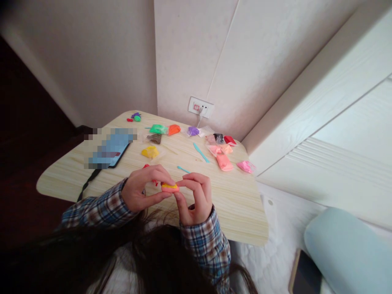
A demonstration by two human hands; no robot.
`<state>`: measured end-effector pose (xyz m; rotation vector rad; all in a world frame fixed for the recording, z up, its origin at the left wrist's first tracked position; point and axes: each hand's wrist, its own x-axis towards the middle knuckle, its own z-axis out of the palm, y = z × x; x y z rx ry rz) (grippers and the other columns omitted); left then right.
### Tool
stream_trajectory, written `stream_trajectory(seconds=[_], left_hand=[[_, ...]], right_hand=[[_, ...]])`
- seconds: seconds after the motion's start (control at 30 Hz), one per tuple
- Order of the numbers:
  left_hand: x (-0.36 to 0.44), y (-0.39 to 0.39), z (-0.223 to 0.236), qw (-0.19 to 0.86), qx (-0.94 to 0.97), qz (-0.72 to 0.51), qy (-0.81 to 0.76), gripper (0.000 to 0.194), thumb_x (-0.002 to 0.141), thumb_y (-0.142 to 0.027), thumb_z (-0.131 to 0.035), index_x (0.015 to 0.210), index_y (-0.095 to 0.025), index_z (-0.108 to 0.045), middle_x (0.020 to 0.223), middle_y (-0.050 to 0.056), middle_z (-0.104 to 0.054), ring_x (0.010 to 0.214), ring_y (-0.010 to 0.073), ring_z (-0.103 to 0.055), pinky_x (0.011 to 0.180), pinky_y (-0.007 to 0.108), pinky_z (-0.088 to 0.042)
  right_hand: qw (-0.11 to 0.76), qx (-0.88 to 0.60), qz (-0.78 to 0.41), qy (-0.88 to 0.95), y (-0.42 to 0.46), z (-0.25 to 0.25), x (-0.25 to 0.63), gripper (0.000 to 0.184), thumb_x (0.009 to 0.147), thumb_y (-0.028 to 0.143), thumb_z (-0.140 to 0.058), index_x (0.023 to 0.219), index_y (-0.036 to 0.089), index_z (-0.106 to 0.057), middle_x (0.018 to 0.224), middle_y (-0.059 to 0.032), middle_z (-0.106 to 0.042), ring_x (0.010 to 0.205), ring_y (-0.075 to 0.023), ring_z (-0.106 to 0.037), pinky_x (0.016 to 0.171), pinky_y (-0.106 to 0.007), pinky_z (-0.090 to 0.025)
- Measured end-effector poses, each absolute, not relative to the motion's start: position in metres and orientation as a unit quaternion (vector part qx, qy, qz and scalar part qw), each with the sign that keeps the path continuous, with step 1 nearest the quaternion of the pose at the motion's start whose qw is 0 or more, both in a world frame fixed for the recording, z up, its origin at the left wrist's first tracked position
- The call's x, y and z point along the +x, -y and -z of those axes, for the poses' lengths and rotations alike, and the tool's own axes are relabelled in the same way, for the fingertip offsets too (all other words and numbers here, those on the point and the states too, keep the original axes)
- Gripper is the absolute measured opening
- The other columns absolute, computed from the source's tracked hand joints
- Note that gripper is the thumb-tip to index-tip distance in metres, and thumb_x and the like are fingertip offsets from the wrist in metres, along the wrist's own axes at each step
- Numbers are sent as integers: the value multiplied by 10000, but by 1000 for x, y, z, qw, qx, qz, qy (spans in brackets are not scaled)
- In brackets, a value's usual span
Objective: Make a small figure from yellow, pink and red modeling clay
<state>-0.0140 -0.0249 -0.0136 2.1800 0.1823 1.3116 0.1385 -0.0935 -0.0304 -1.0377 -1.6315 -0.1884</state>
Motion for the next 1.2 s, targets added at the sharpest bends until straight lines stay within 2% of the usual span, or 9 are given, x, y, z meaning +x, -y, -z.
stream_trajectory(seconds=[0.13, 0.3, 0.5, 0.73, 0.93, 1.07, 1.2], left_hand=[[-13, 26, 14, 290, 808, -509, -62, 154, 765, -151, -609, 918, -154, -598, 793, 26, -644, 689, 107, -571, 624, 216, -477], [-13, 31, 16, 331, 789, -493, -159, 251, 755, -160, -614, 998, -155, -549, 834, 24, -620, 651, 92, -576, 625, 221, -487], [-13, 28, 18, 372, 776, -486, -152, 157, 771, -178, -611, 912, -152, -548, 837, 33, -607, 631, 91, -587, 594, 215, -493], [-16, 24, 15, 363, 777, -489, -158, 172, 802, -196, -590, 971, -163, -593, 918, 45, -580, 589, 63, -569, 572, 203, -489], [-14, 19, 19, 336, 803, -465, -159, 238, 801, -168, -567, 1036, -160, -603, 799, 34, -633, 633, 107, -573, 642, 249, -499], [-12, 19, 22, 349, 802, -456, -162, 292, 795, -182, -565, 1086, -162, -586, 864, 49, -631, 636, 101, -566, 596, 222, -486], [-12, 20, 22, 370, 802, -433, -179, 302, 787, -252, -590, 1076, -163, -588, 914, 58, -618, 638, 98, -576, 604, 230, -490]], right_hand=[[559, -448, 76, 693, 94, 31, 138, 157, 802, 180, -518, 950, 201, -562, 913, -60, -531, 859, -197, -533, 709, -379, -487], [559, -459, 78, 686, 93, 32, 138, 191, 776, 150, -550, 957, 210, -552, 905, -60, -533, 843, -196, -537, 691, -373, -492], [556, -459, 58, 691, 91, 34, 140, 207, 764, 136, -568, 957, 206, -543, 917, -65, -527, 838, -193, -531, 656, -351, -491], [554, -458, 39, 694, 91, 35, 140, 233, 764, 107, -564, 978, 196, -541, 939, -64, -525, 827, -172, -518, 609, -299, -497], [565, -472, 37, 676, 88, 37, 140, 256, 753, 90, -590, 973, 203, -521, 943, -62, -525, 820, -166, -517, 572, -278, -501], [569, -479, 8, 668, 87, 38, 137, 319, 762, 113, -589, 1052, 215, -506, 962, -68, -520, 828, -173, -527, 565, -288, -511], [572, -503, -18, 647, 88, 38, 133, 283, 776, 160, -585, 1048, 213, -526, 985, -77, -522, 828, -178, -525, 574, -307, -497]])
